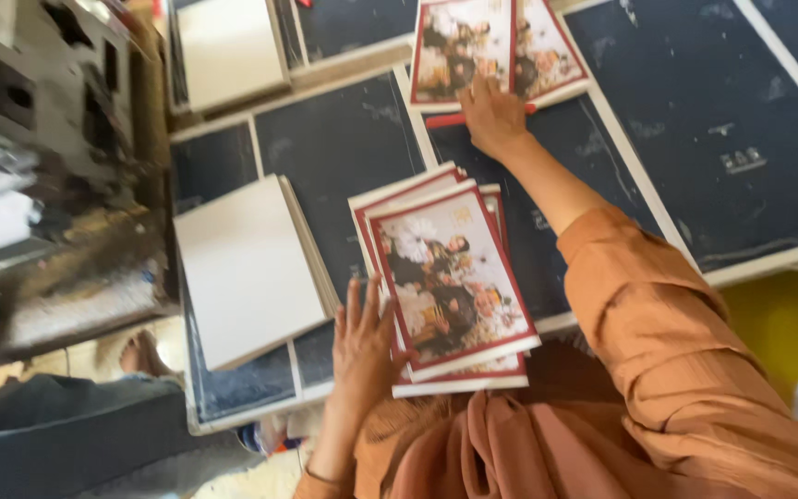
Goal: The person inserts blank white paper sheets into the center of small book covers and stacks them on a table. They repeatedly pick up a cover, place a sheet inside, and set the assembled book down.
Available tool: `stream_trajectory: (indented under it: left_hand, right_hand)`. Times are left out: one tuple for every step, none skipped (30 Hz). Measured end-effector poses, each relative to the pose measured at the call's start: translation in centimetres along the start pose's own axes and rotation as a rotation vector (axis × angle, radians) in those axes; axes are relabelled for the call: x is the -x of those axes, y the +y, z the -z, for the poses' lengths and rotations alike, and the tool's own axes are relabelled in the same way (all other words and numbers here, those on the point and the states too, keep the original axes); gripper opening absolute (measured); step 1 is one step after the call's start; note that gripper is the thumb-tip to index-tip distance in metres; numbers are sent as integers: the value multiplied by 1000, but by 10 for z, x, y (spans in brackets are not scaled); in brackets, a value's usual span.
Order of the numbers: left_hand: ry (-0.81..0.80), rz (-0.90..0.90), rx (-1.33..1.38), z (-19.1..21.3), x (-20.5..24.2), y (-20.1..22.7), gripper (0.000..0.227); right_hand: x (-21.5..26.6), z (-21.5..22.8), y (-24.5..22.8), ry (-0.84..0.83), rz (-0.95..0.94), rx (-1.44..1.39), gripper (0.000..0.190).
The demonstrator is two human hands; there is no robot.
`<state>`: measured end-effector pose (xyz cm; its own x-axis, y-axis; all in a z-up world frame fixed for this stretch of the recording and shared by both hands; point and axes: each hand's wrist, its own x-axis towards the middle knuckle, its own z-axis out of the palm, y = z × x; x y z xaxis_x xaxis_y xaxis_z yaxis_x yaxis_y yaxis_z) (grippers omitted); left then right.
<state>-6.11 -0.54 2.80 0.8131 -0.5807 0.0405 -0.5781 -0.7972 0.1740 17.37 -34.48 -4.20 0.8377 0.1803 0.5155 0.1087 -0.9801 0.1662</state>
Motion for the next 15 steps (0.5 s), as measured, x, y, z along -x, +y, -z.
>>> stream_trajectory:
  left_hand:
    - [26,-19,21,4,2,7,77]
    - [51,-38,42,6,5,13,64]
    - [57,-40,32,18,4,17,64]
    - [53,-50,367,28,4,20,44]
    - [43,-53,712,37,8,26,34]
    - [44,-48,712,36,2,17,34]
    - [142,-38,844,32,1,13,34]
    - [243,-26,973,27,0,10,34]
    - [232,-6,988,23,-2,13,34]
    - [267,-6,888,19,-3,18,27]
    - [310,-36,773,18,-15,19,22]
    - [310,-45,774,16,-28,17,22]
    - [393,-118,555,15,-41,14,27]
    - [470,-188,333,15,-54,12,33]
    - [480,-191,322,-10,-66,-8,33]
  right_hand:
    - [-4,-19,5,-3,71,90,35]
    - [-10,-39,10,-6,141,181,20]
    - [-11,-33,10,5,137,181,20]
    - [-13,-28,9,85,137,82,5]
    - [-8,-24,5,152,145,-20,16]
    - [-10,-4,-2,151,149,-23,16]
    - [-5,16,-8,197,160,-77,11]
    - [1,35,-15,241,169,-131,15]
    - [1,36,-16,217,176,-140,15]
    - [2,38,-16,136,147,-87,10]
    - [-9,43,-9,81,107,-17,13]
    - [-7,27,-5,83,102,-10,13]
    - [-11,10,-3,6,114,4,18]
    - [-15,-6,-1,-71,126,18,26]
    - [-17,-23,-2,-55,127,18,26]
